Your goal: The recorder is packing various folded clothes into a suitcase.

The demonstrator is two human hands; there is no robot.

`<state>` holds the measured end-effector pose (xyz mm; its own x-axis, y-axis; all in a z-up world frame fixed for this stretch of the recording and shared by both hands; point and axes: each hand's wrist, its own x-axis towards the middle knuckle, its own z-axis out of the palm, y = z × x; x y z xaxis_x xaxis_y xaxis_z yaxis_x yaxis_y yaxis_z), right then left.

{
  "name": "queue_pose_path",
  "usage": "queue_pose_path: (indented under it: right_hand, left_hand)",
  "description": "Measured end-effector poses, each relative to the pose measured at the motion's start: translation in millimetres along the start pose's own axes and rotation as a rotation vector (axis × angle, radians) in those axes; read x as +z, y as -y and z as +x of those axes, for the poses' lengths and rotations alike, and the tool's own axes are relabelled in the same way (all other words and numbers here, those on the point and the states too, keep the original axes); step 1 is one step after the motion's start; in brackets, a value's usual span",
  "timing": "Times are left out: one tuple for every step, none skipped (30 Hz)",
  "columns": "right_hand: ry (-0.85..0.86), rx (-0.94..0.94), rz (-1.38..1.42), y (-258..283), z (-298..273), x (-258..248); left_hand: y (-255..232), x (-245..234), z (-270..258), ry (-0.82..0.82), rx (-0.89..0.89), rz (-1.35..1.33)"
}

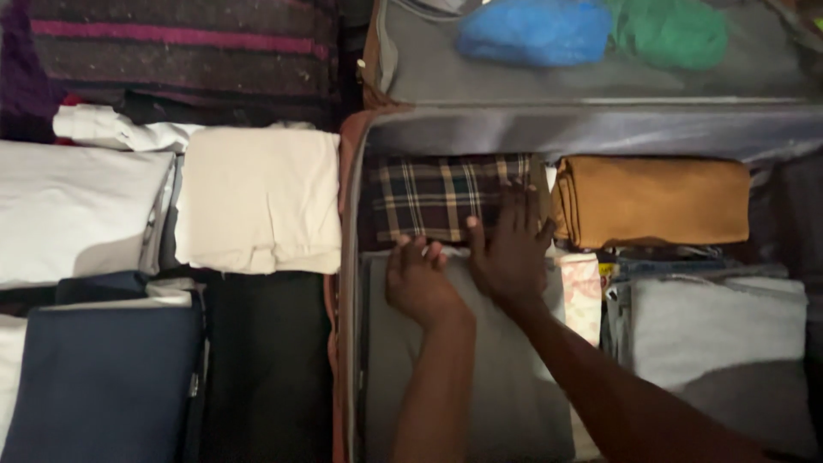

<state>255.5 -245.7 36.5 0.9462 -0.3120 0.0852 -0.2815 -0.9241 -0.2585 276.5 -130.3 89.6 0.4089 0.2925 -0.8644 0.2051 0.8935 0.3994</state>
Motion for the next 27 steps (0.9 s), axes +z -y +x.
queue_pose_path:
  right_hand:
    - [-0.018, -0.008, 0.005, -2.3, -2.1, 1.2]
    - [-0.039, -0.018, 0.012, -3.7, -1.2, 2.1]
    - [-0.045, -0.017, 0.013, -5.0, -1.0, 1.5]
    - [-0.058, -0.043, -0.013, -6.5, -2.4, 1.3]
    - [-0.07, -0.069, -0.038, -7.3, -4.5, 1.7]
    - [-0.07, -0.074, -0.035, -8.1, -5.3, 0.5]
    - [-0.081, -0.075, -0.004, -8.5, -6.2, -0.5]
    - [-0.089, -0.071, 0.03, -7.5, -8.4, -1.4]
    - [-0.087, -0.07, 0.036, 0.6, -11.4, -9.0]
    - [-0.08, -0.08, 0.071, 7.1, -12.9, -18.3]
    - [-0.073, -0.09, 0.105, 13.8, -14.1, -28.1]
    - [-0.078, -0.093, 0.102, 9.3, -17.0, -24.1]
    - [-0.11, -0.158, 0.06, 5.3, -19.9, -20.2]
    - [-0.141, -0.228, 0.014, 1.3, -21.4, -17.0]
    - [-0.145, -0.236, 0.009, 0.7, -24.7, -22.9]
    - [-0.134, -0.225, 0.012, 5.1, -29.7, -24.7]
    - [-0.123, -0.213, 0.014, 9.7, -34.0, -26.7]
    - [-0.127, -0.217, 0.026, 10.1, -36.0, -22.4]
    - [-0.136, -0.195, 0.034, 10.5, -37.7, -17.7]
    - [-0.143, -0.169, 0.034, 7.4, -42.6, -14.5]
    - [-0.144, -0.17, 0.038, 11.0, -48.7, -10.6]
    - [-0.157, -0.13, 0.162, 11.4, -56.9, -9.4]
    - [-0.168, -0.089, 0.285, 12.6, -64.9, -8.6]
    - [-0.17, -0.093, 0.289, 5.1, -79.6, 2.7]
    - [-0.194, -0.136, 0.188, -1.6, -94.1, 13.4]
    - [-0.22, -0.181, 0.095, -5.6, -105.8, 26.0]
    - [-0.225, -0.189, 0.107, 6.8, -111.1, 19.4]
  left_hand:
    - [-3.4, 3.2, -5.7, 0.007, 0.026, 0.089]
    - [-7.4, 9.0, -11.0, 0.018, 0.054, 0.176]
    - [-4.6, 12.0, 2.2, 0.023, 0.055, 0.176]
    - [-1.6, 13.2, 15.5, 0.003, 0.038, 0.341]
    - [0.8, 13.5, 29.4, -0.018, 0.021, 0.507]
    - [27.2, 8.9, 81.7, -0.019, 0.025, 0.503]
    - [49.8, 2.4, 132.1, 0.035, -0.061, 0.494]
    - [69.2, -2.0, 179.7, 0.086, -0.145, 0.491]
    - [74.0, -7.3, 193.1, 0.083, -0.139, 0.493]
    - [80.9, -10.2, 205.3, 0.175, -0.076, 0.429]
    - [87.5, -12.6, 217.3, 0.268, -0.015, 0.364]
    - [82.8, -13.8, 205.2, 0.273, -0.015, 0.36]
    - [77.4, -15.1, 193.1, 0.199, 0.26, 0.879]
    - [72.2, -15.8, 180.8, 0.103, 0.546, 1.383]
    - [71.8, -26.9, 177.5, 0.105, 0.545, 1.373]
    - [68.8, -32.1, 175.2, 0.282, 0.46, 1.153]
    - [68.1, -33.7, 169.5, 0.449, 0.376, 0.926]
    - [42.0, -45.4, 129.2, 0.612, 0.298, 0.698]
    - [17.8, -56.8, 85.4, 0.768, 0.218, 0.466]
    - [-3.8, -69.7, 38.1, 0.915, 0.129, 0.228]
    - [-60.3, -59.1, -16.5, 0.916, 0.133, 0.23]
    - [-112.0, -61.9, -74.5, 0.826, 0.06, 0.512]
    - [-163.6, -75.1, -132.1, 0.721, -0.013, 0.79]
    - [-172.8, -89.6, -133.5, 0.721, -0.007, 0.788]
    - [-182.9, -103.7, -135.5, 0.491, 0.005, 0.782]
    - [-194.0, -116.9, -137.6, 0.26, 0.025, 0.768]
    - [-191.4, -146.8, -92.9, 0.258, 0.04, 0.763]
